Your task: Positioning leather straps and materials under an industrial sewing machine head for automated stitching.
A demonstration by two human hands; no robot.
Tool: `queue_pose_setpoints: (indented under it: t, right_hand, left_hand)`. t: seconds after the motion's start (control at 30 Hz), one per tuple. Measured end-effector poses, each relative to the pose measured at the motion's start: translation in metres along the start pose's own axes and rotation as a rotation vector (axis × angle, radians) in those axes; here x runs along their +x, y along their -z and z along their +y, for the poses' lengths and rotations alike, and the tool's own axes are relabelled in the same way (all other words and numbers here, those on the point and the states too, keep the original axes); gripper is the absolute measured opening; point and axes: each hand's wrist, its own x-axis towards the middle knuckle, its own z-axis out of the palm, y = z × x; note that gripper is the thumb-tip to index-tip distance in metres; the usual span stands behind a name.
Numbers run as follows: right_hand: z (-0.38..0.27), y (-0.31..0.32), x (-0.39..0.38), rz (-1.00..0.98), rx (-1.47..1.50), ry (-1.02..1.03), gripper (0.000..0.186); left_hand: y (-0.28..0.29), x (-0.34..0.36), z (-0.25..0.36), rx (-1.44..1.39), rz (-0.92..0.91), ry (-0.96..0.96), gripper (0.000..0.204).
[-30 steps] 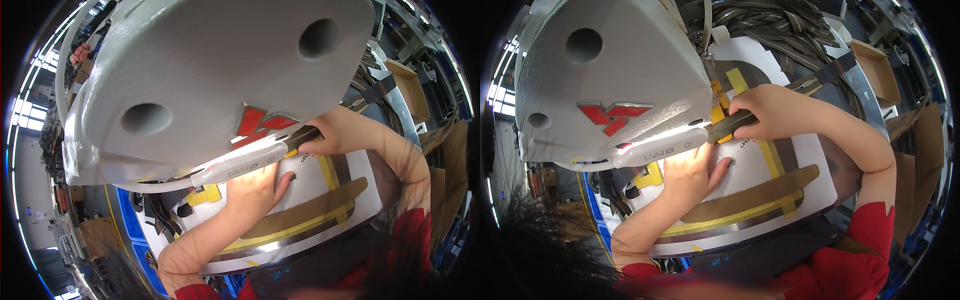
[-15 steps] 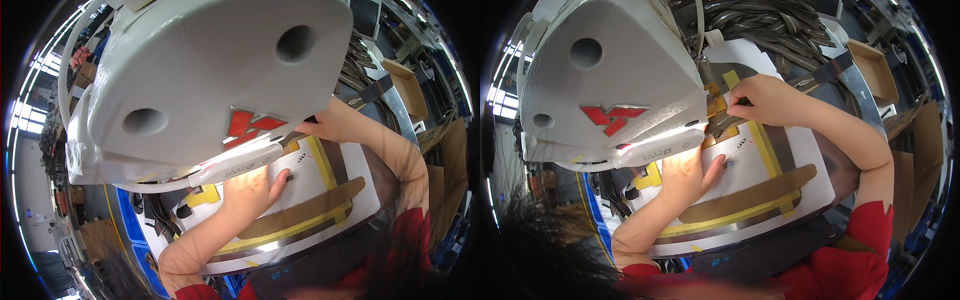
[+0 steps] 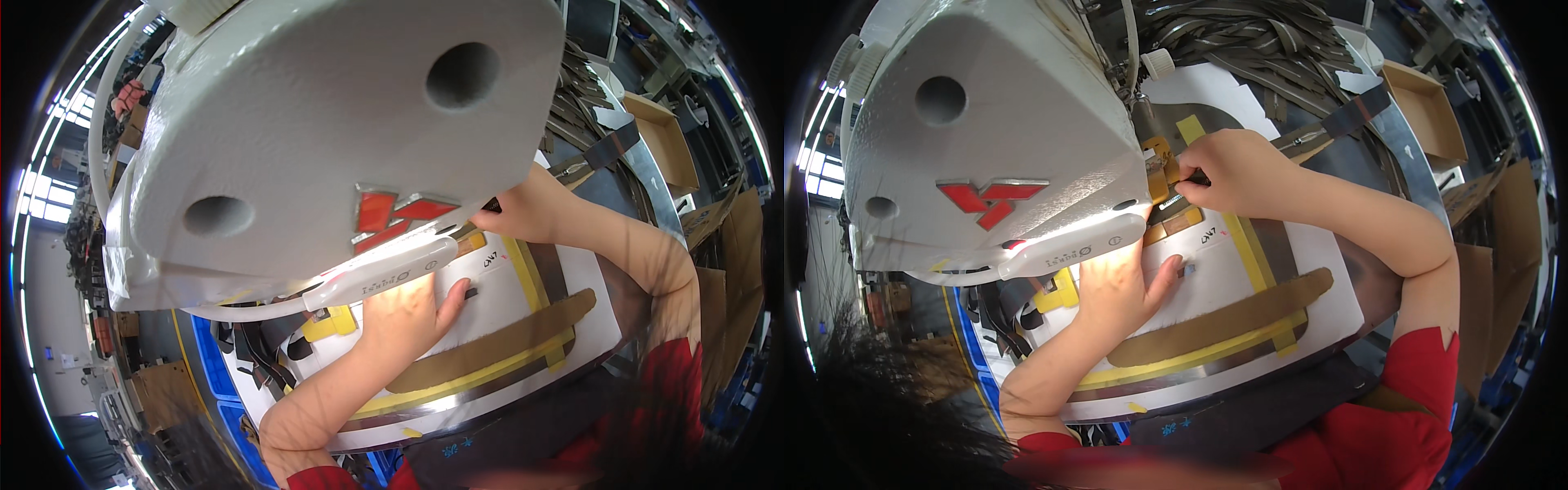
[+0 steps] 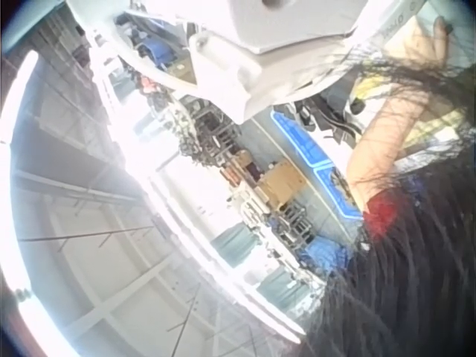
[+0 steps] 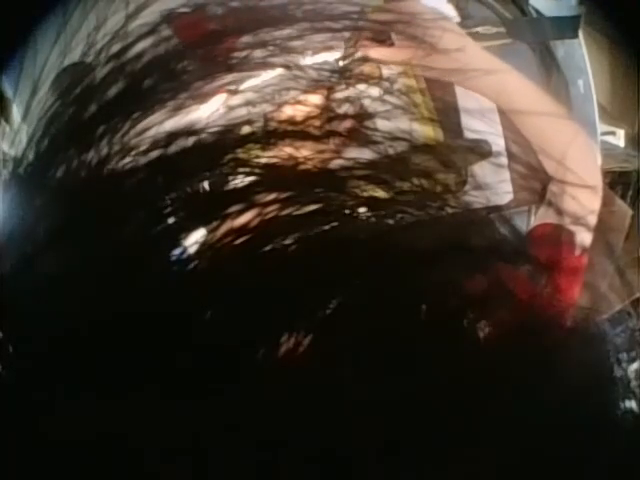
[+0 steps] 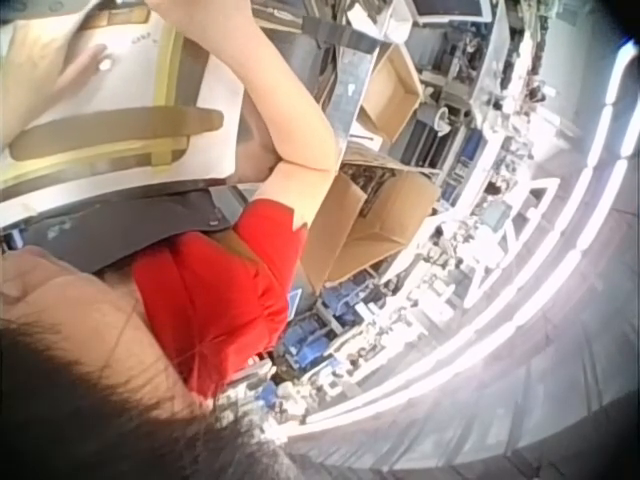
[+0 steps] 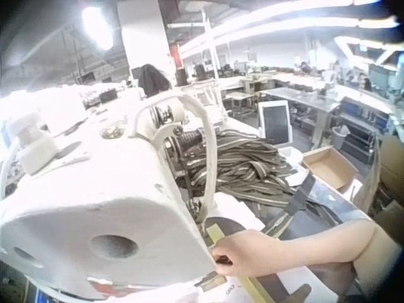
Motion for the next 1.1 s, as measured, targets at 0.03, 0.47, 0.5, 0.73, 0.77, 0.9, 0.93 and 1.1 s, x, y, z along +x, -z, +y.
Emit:
queue_pose_setpoints:
  t: [0.03,0.47,0.5,0.73,0.77,0.9,0.93,1.1]
  right_hand:
    - [0.0,-0.001,0.0,-0.006,-0.01,-0.004,0.019]
    - [-0.015,0.006,-0.008,0.073,-0.019,0.086,0.014]
    - [-0.016,0.006,-0.009,0.065,-0.022,0.08,0.014]
    - [-0.025,0.013,-0.011,0.037,-0.141,0.184,0.02]
    - [-0.027,0.014,-0.012,0.032,-0.168,0.211,0.022]
    - [-0.031,0.014,-0.017,-0.027,-0.167,0.332,0.033]
    - [-0.031,0.013,-0.017,-0.024,-0.196,0.354,0.035]
    - [-0.03,0.009,-0.017,-0.016,-0.266,0.399,0.038]
  left_hand:
    - [0.0,0.0,0.001,0.039,0.006,-0.016,0.063]
    - [-0.004,-0.005,-0.001,0.069,0.022,-0.039,0.054]
    - [-0.004,-0.006,-0.002,0.064,0.036,-0.04,0.053]
    - [-0.006,-0.006,-0.004,0.064,0.06,-0.03,0.049]
    - [-0.006,-0.006,-0.004,0.065,0.072,-0.036,0.048]
    - [-0.006,-0.004,-0.003,0.066,0.097,-0.039,0.045]
    - [-0.005,-0.004,-0.003,0.082,0.11,-0.05,0.045]
    - [-0.008,-0.006,-0.004,0.117,0.11,-0.046,0.044]
